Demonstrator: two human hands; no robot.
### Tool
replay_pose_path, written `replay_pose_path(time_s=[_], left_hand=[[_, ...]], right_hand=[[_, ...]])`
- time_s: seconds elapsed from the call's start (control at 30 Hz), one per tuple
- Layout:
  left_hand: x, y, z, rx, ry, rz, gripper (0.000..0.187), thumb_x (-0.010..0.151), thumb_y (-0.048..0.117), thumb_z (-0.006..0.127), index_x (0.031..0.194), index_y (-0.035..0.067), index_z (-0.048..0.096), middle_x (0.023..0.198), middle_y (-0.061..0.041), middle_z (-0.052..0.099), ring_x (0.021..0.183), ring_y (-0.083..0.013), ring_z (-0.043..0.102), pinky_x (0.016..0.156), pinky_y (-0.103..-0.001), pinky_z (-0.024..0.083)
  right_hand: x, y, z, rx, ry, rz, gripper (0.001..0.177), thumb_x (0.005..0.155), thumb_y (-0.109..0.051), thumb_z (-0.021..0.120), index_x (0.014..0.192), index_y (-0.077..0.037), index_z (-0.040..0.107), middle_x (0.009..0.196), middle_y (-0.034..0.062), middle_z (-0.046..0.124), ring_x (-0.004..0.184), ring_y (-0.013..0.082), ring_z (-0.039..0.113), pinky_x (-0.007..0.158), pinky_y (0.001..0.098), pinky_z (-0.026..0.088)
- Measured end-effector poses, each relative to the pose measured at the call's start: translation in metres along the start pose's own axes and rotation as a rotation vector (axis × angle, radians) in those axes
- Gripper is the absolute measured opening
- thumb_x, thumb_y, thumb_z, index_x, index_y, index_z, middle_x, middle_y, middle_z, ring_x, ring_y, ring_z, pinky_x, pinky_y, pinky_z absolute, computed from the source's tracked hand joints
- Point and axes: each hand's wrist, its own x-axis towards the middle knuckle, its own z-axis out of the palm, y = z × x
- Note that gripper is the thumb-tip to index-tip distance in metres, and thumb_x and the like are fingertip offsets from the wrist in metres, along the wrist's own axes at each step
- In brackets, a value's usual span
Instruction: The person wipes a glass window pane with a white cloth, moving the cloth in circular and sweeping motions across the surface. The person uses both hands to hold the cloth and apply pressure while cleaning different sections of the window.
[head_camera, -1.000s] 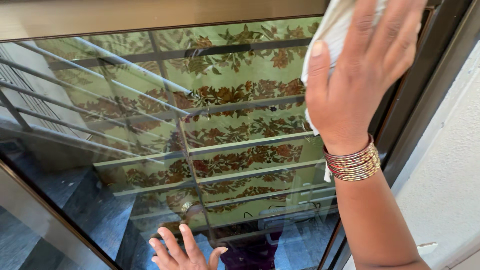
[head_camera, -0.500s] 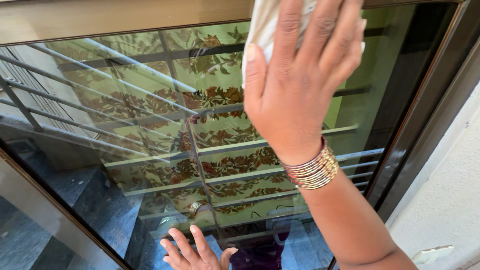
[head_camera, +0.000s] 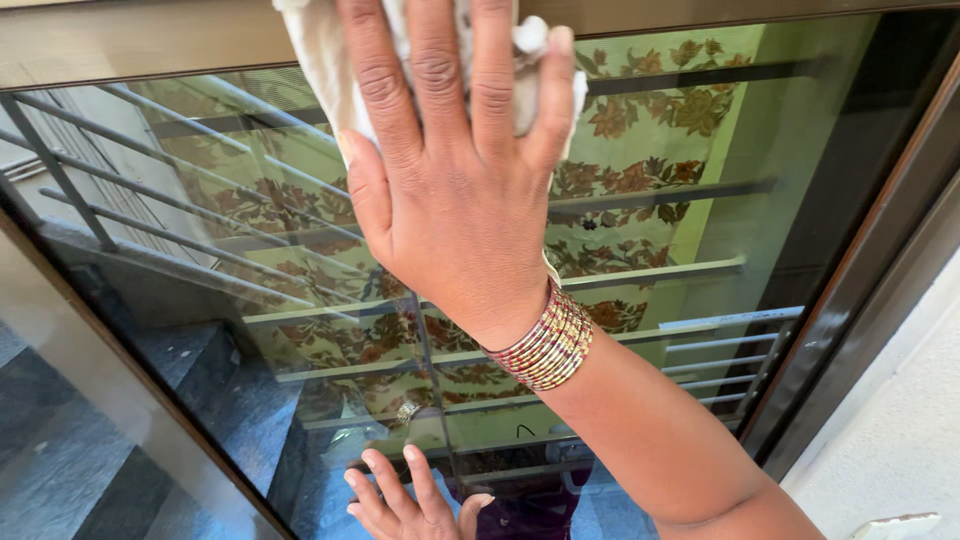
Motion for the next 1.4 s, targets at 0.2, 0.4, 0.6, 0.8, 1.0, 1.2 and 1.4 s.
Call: replay_pose_path(time_s=[0.2,0.4,0.6,0.8,1.0,1.2,1.4], left_hand=[[0.003,0.013,0.000,-0.022,0.080,-0.111,0.122,0.056,0.078,0.067,0.154,0.014,0.033,0.159,-0.030,0.026,0.149,-0.0556,0.018,0.108,-0.082,0.018],[0.012,0.018,-0.011,-0.078,-0.044,-0.110,0.122,0.050,0.066,0.080,0.149,0.010,0.034,0.157,-0.032,0.019,0.143,-0.0587,0.013,0.102,-0.083,0.017],[0.013,0.019,-0.024,-0.099,-0.162,-0.117,0.120,0.061,0.060,0.083,0.152,0.007,0.026,0.159,-0.032,0.007,0.144,-0.0592,0.003,0.102,-0.082,0.013],[0.014,0.018,-0.030,-0.117,-0.235,-0.086,0.116,0.071,0.057,0.081,0.153,0.004,0.019,0.158,-0.035,0.001,0.144,-0.0596,-0.003,0.100,-0.083,0.009],[0.015,0.018,-0.037,-0.111,-0.222,-0.072,0.115,0.074,0.059,0.080,0.155,0.004,0.020,0.159,-0.035,0.002,0.145,-0.0591,-0.002,0.103,-0.081,0.010],[0.014,0.016,-0.039,-0.090,-0.241,-0.076,0.112,0.076,0.062,0.077,0.155,0.006,0.021,0.159,-0.034,0.004,0.145,-0.0586,-0.001,0.102,-0.080,0.008],[0.016,0.013,-0.043,-0.039,-0.220,-0.059,0.110,0.077,0.068,0.073,0.155,0.009,0.024,0.160,-0.031,0.008,0.145,-0.0551,0.002,0.105,-0.076,0.009]], right_hand=[[0.007,-0.021,0.002,0.068,-0.017,-0.088,0.058,0.114,-0.042,0.059,0.163,-0.021,0.035,0.166,0.0063,0.032,0.153,0.0322,0.026,0.125,0.0630,0.018],[0.011,-0.030,0.008,0.165,-0.015,-0.178,0.059,0.118,-0.034,0.059,0.167,-0.018,0.033,0.168,0.0078,0.030,0.154,0.0310,0.024,0.124,0.0639,0.017],[0.015,-0.046,0.020,0.332,-0.041,-0.241,0.055,0.119,-0.027,0.050,0.170,-0.018,0.030,0.171,0.0089,0.025,0.156,0.0285,0.018,0.126,0.0623,0.013],[0.016,-0.061,0.016,0.445,-0.099,-0.306,0.053,0.126,-0.021,0.049,0.174,-0.011,0.028,0.174,0.0106,0.021,0.159,0.0297,0.015,0.128,0.0607,0.010],[0.017,-0.071,0.018,0.697,-0.256,-0.339,0.051,0.121,-0.012,0.034,0.171,-0.009,0.024,0.174,0.0090,0.015,0.160,0.0297,0.011,0.126,0.0592,0.005],[0.012,-0.094,0.042,0.450,0.024,-0.402,0.057,0.115,-0.010,0.036,0.171,-0.004,0.026,0.174,0.0112,0.011,0.161,0.0284,0.007,0.133,0.0556,0.001],[0.014,-0.112,0.046,0.512,-0.003,-0.430,0.058,0.116,-0.019,0.040,0.170,-0.004,0.026,0.175,0.0125,0.013,0.162,0.0289,0.008,0.133,0.0553,0.003]])
